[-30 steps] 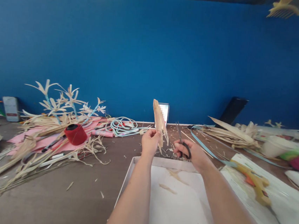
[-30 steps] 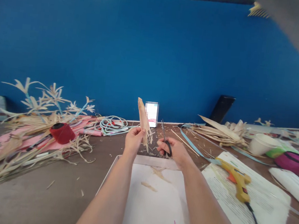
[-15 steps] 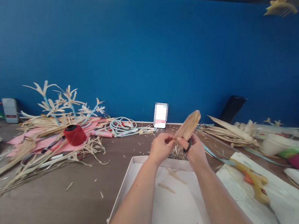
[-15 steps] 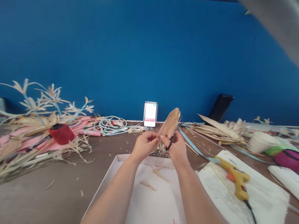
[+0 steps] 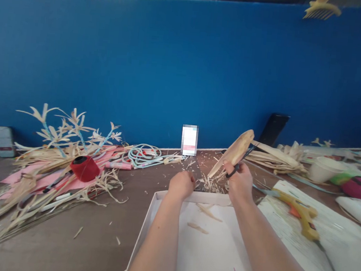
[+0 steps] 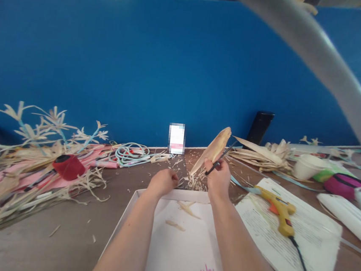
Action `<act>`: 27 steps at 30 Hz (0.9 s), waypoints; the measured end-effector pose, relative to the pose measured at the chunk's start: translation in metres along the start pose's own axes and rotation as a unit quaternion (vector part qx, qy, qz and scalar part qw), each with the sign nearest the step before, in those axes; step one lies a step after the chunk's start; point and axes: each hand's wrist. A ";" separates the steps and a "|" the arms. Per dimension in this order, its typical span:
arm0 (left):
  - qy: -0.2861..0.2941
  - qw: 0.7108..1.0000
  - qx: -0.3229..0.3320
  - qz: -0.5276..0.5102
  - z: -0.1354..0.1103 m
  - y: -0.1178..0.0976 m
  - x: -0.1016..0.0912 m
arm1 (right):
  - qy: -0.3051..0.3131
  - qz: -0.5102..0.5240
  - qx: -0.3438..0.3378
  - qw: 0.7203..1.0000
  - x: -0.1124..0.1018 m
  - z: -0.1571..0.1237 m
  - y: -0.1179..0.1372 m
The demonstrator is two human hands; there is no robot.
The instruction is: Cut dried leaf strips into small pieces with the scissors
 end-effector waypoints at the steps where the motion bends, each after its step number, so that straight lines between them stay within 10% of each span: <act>1: -0.001 1.000 -0.007 0.004 0.000 -0.001 -0.002 | 0.005 -0.007 -0.002 1.000 0.000 0.000 0.000; 17: 0.110 0.990 -0.033 0.077 -0.004 -0.004 -0.005 | 0.035 0.009 0.040 0.999 0.003 -0.004 0.003; 27: 0.048 0.990 -0.064 -0.114 0.004 0.013 -0.015 | 0.034 0.018 0.041 0.998 0.001 0.000 -0.004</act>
Point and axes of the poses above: each hand's wrist, its own z-axis towards the middle knuckle, its own x-axis out of the palm, y = z × x, and after that the axes turned 1 degree about -y, right-handed
